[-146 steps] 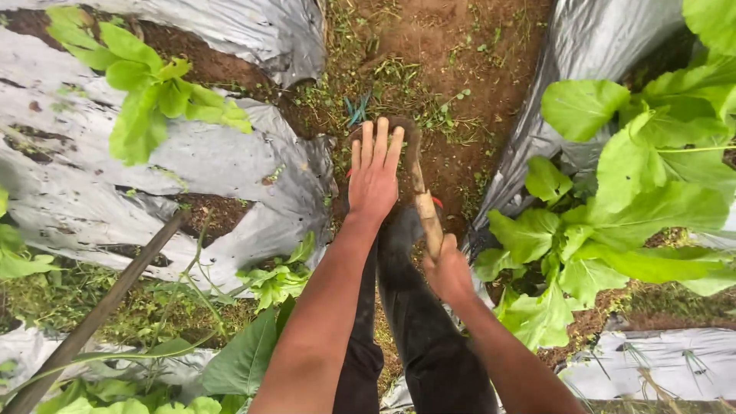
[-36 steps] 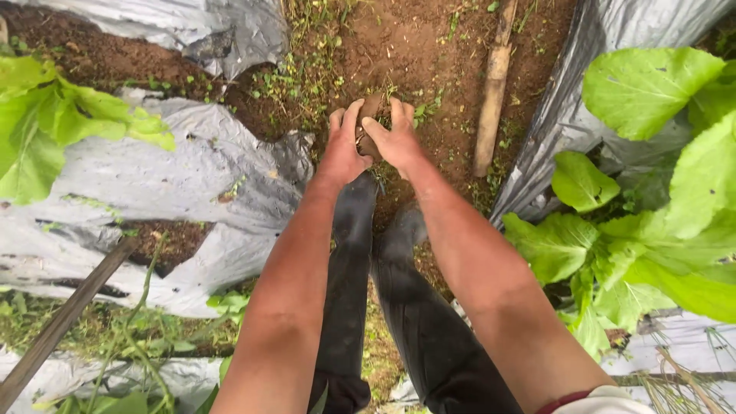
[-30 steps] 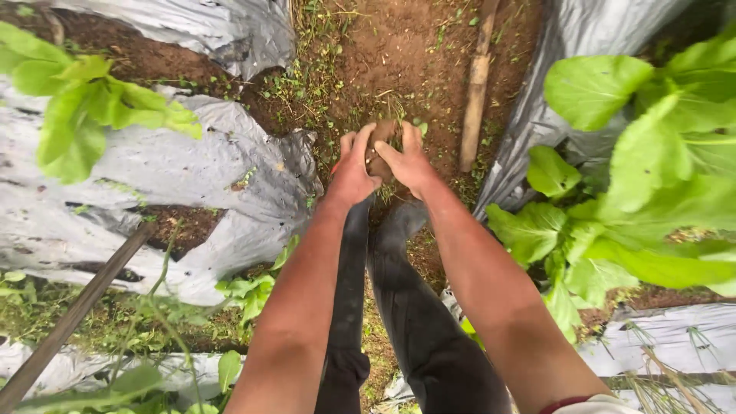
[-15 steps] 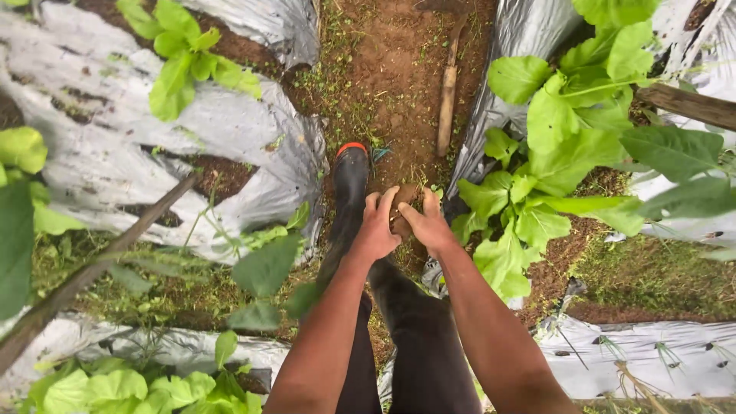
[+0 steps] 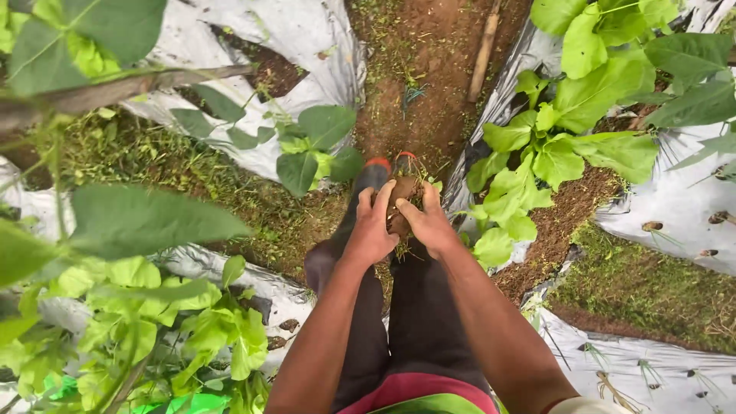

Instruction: The person uses a hoe to clear weeds and grass from the soil between rows of plants in a garden. They repeatedly swing the tool to chop and scrape the ground, occasionally pausing to gather the uprooted vegetation by hand and toss it aside.

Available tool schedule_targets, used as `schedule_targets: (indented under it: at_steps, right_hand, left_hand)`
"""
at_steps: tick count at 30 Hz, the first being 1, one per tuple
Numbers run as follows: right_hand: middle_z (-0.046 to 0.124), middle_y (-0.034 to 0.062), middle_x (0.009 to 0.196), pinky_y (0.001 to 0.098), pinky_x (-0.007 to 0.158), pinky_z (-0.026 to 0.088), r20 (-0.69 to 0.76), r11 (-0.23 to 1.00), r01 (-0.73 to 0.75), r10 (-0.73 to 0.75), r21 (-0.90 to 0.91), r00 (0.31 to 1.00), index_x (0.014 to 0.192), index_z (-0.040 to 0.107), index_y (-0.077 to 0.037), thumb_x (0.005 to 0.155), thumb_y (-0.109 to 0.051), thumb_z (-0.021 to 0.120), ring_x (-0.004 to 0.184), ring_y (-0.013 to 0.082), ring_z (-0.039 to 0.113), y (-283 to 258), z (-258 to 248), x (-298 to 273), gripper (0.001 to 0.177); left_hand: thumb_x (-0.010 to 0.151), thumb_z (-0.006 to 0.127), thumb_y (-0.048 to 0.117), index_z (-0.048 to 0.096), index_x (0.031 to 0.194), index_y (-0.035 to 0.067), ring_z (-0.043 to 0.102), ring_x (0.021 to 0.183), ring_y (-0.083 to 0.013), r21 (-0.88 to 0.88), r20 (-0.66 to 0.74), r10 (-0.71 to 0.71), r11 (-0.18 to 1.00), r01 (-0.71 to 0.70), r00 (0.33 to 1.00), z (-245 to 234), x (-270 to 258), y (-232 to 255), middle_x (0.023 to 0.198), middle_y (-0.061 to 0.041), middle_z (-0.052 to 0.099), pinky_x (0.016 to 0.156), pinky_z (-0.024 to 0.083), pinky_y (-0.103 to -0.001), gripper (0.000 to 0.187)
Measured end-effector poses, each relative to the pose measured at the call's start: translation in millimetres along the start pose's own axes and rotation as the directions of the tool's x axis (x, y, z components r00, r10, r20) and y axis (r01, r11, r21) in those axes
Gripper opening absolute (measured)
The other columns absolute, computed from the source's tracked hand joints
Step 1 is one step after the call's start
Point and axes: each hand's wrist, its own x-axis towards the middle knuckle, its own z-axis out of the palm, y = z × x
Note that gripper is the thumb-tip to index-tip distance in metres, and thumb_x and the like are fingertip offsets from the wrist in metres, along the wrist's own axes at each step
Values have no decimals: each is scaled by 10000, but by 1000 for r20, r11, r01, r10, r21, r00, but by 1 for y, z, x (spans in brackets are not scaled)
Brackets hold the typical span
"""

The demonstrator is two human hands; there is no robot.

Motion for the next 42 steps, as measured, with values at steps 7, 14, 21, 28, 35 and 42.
schedule_targets:
  at_steps: [7,14,21,28,35,42]
  right_hand:
    - [-58,239,1699,675,1232,208,56,999,5,-8,37,998,1660,120,-135,946,-542,676,1536,527,64,48,84,-36,993]
    - [-62,262,1686,680,1235,172,97,998,43,-38,-47,995,1656,128,-109,947,-560,664,1535,525,60,163,232,-50,996]
    - [277,206,1606,583,1238,273,186,938,300,-267,-174,945,1552,420,-223,906,-562,655,1513,457,296,205,417,-68,767]
    - [300,256,1614,615,1196,301,270,878,361,-281,-314,921,1622,298,-142,1023,-340,562,1512,455,274,163,430,-92,684]
    - [597,119,1372,480,1067,517,65,916,189,-178,-353,982,1408,596,-184,991,-344,610,1284,334,612,269,337,-5,447]
    - [663,150,1261,467,996,562,-102,955,39,-72,-295,992,1375,624,-116,1010,-289,589,1218,332,644,254,171,79,405]
  left_hand:
    - [758,796,82,208,1645,315,370,1441,-539,130,-25,-127,983,129,992,-20,-83,-63,1552,-251,270,1081,459,-654,1089]
    - [691,708,120,463,1197,194,524,1030,-401,-41,-150,-124,992,119,981,-18,-169,-212,1140,-176,428,808,526,-533,567]
    - [741,692,-187,263,1631,159,426,1351,-638,-123,-215,-170,982,146,962,-95,-265,-342,1557,-399,135,1054,516,-651,1047]
    - [823,844,73,121,1697,320,282,1484,-538,173,-439,-321,887,429,839,-143,-291,-487,1705,-236,24,1122,456,-632,1161]
    - [902,705,310,704,1305,223,713,1085,-373,413,-406,-89,870,269,910,-56,-267,-578,1115,-135,717,969,559,-524,412]
    - [893,639,122,725,1202,445,718,1073,-293,390,-393,-59,893,225,917,20,-160,-447,1058,-4,709,1002,562,-441,455]
